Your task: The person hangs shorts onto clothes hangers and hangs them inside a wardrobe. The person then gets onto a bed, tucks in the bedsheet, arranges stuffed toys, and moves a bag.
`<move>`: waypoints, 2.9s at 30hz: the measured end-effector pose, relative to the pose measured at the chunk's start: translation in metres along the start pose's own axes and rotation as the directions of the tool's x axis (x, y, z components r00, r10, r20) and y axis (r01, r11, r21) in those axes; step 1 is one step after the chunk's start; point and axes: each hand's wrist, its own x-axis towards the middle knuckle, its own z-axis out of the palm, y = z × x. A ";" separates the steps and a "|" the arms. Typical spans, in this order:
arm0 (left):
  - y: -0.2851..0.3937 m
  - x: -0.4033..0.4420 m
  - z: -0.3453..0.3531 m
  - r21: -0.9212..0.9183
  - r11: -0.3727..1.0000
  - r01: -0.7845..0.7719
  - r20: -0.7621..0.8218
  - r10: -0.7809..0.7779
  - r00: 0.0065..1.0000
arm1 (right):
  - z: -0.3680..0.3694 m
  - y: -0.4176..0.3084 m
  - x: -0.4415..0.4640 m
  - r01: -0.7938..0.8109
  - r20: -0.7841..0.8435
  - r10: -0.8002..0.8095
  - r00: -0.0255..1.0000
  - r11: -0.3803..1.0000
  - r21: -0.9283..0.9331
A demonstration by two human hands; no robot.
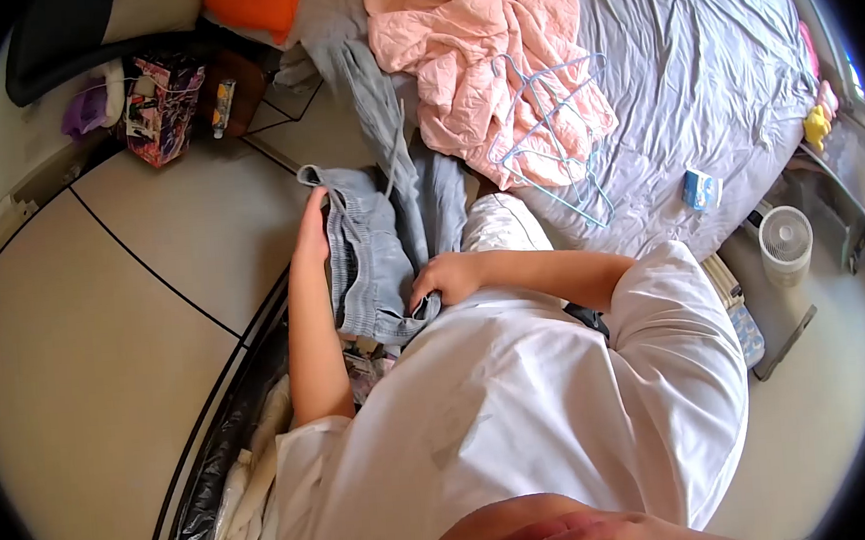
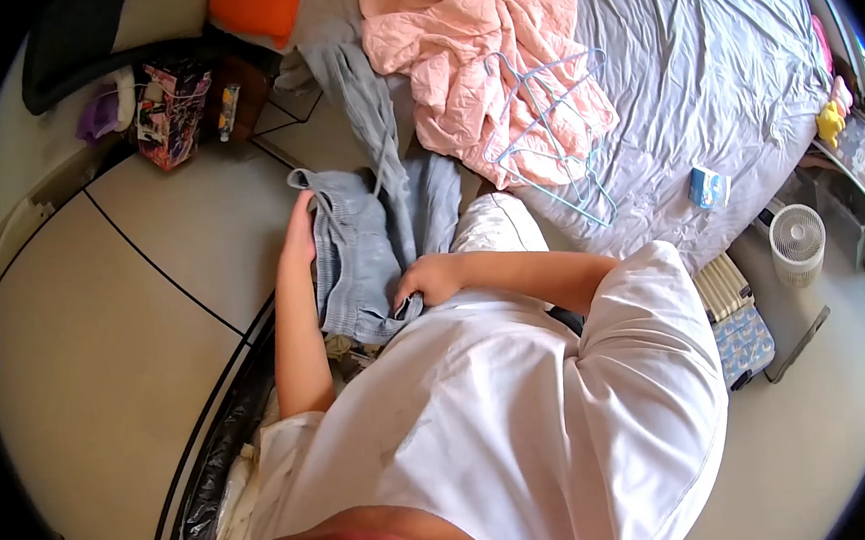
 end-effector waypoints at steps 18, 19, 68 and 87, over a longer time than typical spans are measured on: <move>-0.051 -0.038 -0.027 0.199 0.950 -0.240 -0.319 0.294 0.901 | -0.060 0.260 -0.214 -0.324 -0.780 0.612 -0.129 0.718 0.617; -0.053 -0.048 -0.025 0.205 0.950 -0.235 -0.321 0.292 0.901 | -0.048 0.285 -0.252 -0.525 -0.807 0.392 -0.442 0.616 0.587; -0.143 -0.290 -0.034 -0.285 0.528 -0.800 -0.699 0.457 0.550 | -0.037 -0.190 0.202 0.038 -0.123 -0.012 0.992 0.978 0.207; -0.202 -0.348 -0.152 -0.491 -0.089 -0.866 -0.699 0.634 0.331 | 0.067 -0.178 0.103 -0.046 0.000 0.082 0.997 0.564 -0.824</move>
